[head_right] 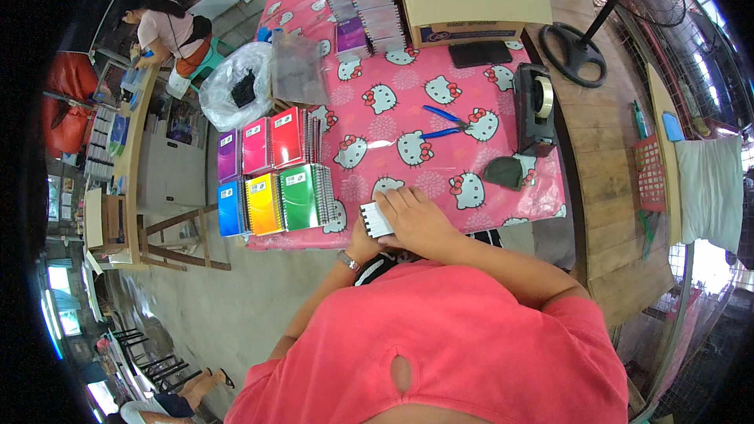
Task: The person places small notebooks into plastic bags, seals them with tape, and organizes them on a table.
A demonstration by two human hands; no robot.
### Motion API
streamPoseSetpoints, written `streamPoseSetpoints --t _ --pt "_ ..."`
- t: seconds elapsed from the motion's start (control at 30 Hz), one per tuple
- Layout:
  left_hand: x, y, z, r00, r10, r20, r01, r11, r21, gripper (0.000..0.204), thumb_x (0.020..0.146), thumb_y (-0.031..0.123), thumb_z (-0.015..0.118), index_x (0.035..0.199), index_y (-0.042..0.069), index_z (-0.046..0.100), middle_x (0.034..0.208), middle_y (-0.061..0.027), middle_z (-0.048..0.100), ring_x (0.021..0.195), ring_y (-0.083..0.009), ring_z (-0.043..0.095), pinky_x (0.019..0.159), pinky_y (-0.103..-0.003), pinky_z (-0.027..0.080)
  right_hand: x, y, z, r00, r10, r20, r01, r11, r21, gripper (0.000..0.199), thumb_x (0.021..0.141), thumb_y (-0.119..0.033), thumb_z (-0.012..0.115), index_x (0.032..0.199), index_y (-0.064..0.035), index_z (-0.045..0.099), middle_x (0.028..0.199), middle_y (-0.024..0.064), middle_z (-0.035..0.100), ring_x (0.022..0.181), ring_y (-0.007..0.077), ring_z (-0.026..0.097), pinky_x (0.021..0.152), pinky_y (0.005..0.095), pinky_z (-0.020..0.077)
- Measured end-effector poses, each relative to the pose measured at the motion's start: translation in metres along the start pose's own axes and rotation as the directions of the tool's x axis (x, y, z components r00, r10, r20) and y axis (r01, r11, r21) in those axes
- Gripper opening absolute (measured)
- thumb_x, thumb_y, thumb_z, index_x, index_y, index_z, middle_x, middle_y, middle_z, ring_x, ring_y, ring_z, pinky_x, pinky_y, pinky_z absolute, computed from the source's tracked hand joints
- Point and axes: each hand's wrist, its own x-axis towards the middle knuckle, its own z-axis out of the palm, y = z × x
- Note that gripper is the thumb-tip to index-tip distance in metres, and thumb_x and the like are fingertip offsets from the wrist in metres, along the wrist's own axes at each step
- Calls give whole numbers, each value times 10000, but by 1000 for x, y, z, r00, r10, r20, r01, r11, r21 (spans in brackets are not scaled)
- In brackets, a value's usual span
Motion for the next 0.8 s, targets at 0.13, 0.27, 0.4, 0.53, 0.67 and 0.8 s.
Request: streamPoseSetpoints --t 0.13,0.27,0.4,0.53,0.67,0.8 --pt "13 34 -15 993 -5 117 -14 987 159 787 632 197 873 1253 26 421 1104 -129 613 1015 -237 615 890 -366 496 -3 10 5 995 75 -60 -72 997 38 816 704 -436 765 1267 57 439 1124 183 526 1078 349 515 922 443 433" --pt "53 72 -50 954 54 295 -102 983 152 752 703 206 833 1293 27 402 1029 -182 640 906 -272 644 803 -362 510 -3 26 0 917 379 -123 -346 910 227 762 755 -440 750 1242 74 468 1132 217 552 1084 336 541 930 431 434" --pt "90 96 -54 948 -246 204 281 946 -161 421 856 150 692 1192 -11 494 1020 -114 633 910 -176 601 807 -305 485 11 53 33 462 834 302 -567 16 824 773 818 -544 668 1181 124 527 1069 261 624 1034 327 607 902 418 449" --pt "54 69 -28 926 106 -362 16 947 320 187 900 168 621 983 6 575 927 -122 623 848 -215 593 749 -346 462 20 73 72 265 900 345 -691 -73 719 826 807 -625 633 1088 151 589 1005 252 653 953 315 640 842 414 469" --pt "-27 46 -9 978 208 -16 -152 766 624 293 834 265 674 1010 51 579 1022 -127 596 994 -310 546 875 -469 418 22 74 81 264 905 333 -644 -91 760 797 810 -615 637 1025 152 615 1003 258 647 952 303 635 836 412 465" --pt "-59 12 -3 910 333 247 -388 477 789 420 789 229 664 1179 118 553 1189 -83 564 1104 -268 523 965 -473 412 30 68 72 262 903 340 -644 -98 758 800 816 -616 631 1001 162 616 981 253 648 934 299 631 823 413 462"
